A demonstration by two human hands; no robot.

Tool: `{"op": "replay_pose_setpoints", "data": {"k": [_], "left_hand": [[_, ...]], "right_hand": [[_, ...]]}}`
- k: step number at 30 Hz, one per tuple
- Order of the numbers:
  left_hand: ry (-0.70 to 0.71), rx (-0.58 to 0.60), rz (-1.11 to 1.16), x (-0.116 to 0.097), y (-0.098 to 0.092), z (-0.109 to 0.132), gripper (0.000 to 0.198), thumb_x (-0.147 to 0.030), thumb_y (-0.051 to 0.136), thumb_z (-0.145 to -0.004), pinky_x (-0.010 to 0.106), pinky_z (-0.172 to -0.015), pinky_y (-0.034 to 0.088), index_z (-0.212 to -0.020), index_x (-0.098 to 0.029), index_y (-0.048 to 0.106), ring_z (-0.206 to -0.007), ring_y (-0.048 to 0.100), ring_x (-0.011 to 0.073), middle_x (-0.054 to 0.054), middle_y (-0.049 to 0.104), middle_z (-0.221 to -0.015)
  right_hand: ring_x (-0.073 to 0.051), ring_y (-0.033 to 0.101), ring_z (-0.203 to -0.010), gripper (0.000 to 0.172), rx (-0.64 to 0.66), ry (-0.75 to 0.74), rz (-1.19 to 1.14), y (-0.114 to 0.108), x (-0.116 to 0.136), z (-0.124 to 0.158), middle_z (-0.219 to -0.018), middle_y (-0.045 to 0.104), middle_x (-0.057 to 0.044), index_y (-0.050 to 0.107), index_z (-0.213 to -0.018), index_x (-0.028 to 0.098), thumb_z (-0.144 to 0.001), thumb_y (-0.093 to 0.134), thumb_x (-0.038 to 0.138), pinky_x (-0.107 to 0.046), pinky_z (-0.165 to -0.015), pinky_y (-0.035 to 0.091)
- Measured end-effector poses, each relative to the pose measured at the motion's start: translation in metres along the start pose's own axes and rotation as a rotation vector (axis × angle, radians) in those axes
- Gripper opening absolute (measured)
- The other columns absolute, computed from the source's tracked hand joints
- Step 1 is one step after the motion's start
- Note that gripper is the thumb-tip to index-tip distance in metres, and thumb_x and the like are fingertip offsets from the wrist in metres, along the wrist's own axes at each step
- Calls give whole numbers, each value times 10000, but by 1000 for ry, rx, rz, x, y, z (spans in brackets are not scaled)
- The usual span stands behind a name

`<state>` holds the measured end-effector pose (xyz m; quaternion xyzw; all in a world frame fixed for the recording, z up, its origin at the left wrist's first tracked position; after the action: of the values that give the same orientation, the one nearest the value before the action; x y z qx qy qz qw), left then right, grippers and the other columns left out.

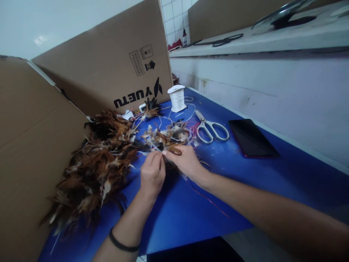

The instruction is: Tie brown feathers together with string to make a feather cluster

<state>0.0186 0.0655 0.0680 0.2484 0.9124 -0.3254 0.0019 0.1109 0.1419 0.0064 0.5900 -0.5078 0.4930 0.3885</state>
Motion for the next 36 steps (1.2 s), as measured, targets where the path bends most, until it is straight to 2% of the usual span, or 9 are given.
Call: {"op": "replay_pose_setpoints", "data": {"k": [5,8,10,14,17,23,29,32,36], "left_hand": [[-29,8,74,6,0,1,157,-154,518,-838,312,-837,498,-903,-167,660,-861,632,177,96,669,-917],[-148,43,227,17,3,1,104,-180,562,-814,302,-779,517,-851,-178,659,-826,626,170,75,659,-869],[-310,77,397,31,9,4,91,-212,595,-789,285,-730,527,-857,-175,644,-800,624,162,66,646,-863],[-758,69,840,59,28,22,196,-277,610,-770,275,-675,533,-924,-158,585,-710,630,138,43,630,-841],[-945,142,1099,57,44,30,265,-360,600,-776,257,-569,523,-913,-133,592,-664,617,139,42,618,-793],[-1100,405,1287,38,65,44,425,-520,571,-775,197,-402,450,-888,-111,612,-598,600,127,81,628,-820],[-1211,586,1328,31,75,59,487,-578,533,-776,137,-294,308,-902,-115,616,-465,544,85,83,650,-749],[-1197,594,1379,29,75,57,427,-519,603,-754,123,-286,255,-832,-99,625,-417,479,50,50,614,-660],[-1183,531,1433,31,71,52,297,-377,716,-693,111,-304,229,-754,-107,608,-379,384,6,-7,555,-596]], "right_hand": [[-117,483,-582,214,23,9,-4,-4,4,-1,-639,596,-4,652,-702,128,-715,605,336,-241,-537,373],[-108,458,-569,189,55,37,-46,-5,8,-2,-626,568,7,642,-700,130,-690,612,316,-244,-536,362],[-97,431,-552,177,68,71,-78,-7,9,-2,-599,533,19,630,-689,130,-674,625,306,-248,-538,354],[-78,380,-520,175,96,126,-125,-9,7,-3,-554,462,45,588,-632,141,-668,638,305,-239,-507,317],[-70,359,-509,226,137,118,-123,-7,11,-2,-527,420,59,531,-557,152,-669,650,308,-231,-491,293],[-73,414,-525,234,284,85,-166,4,17,1,-572,492,40,539,-598,153,-715,634,333,-227,-496,325],[-55,351,-486,306,309,121,-155,5,12,2,-534,431,62,510,-587,158,-690,669,399,-212,-452,282],[-59,367,-491,293,332,122,-161,7,13,3,-546,467,53,540,-606,156,-692,671,404,-215,-458,294],[-68,394,-512,268,333,126,-158,7,14,4,-571,508,38,593,-635,148,-694,677,396,-225,-475,306]]}}
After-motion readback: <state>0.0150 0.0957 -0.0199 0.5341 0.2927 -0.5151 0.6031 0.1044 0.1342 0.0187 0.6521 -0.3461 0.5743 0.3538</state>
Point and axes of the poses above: each hand's wrist, its own z-axis away from the middle knuckle, its own y-axis out of the palm, x = y × z, the point moved 10 cm from there along -z, towards the middle knuckle
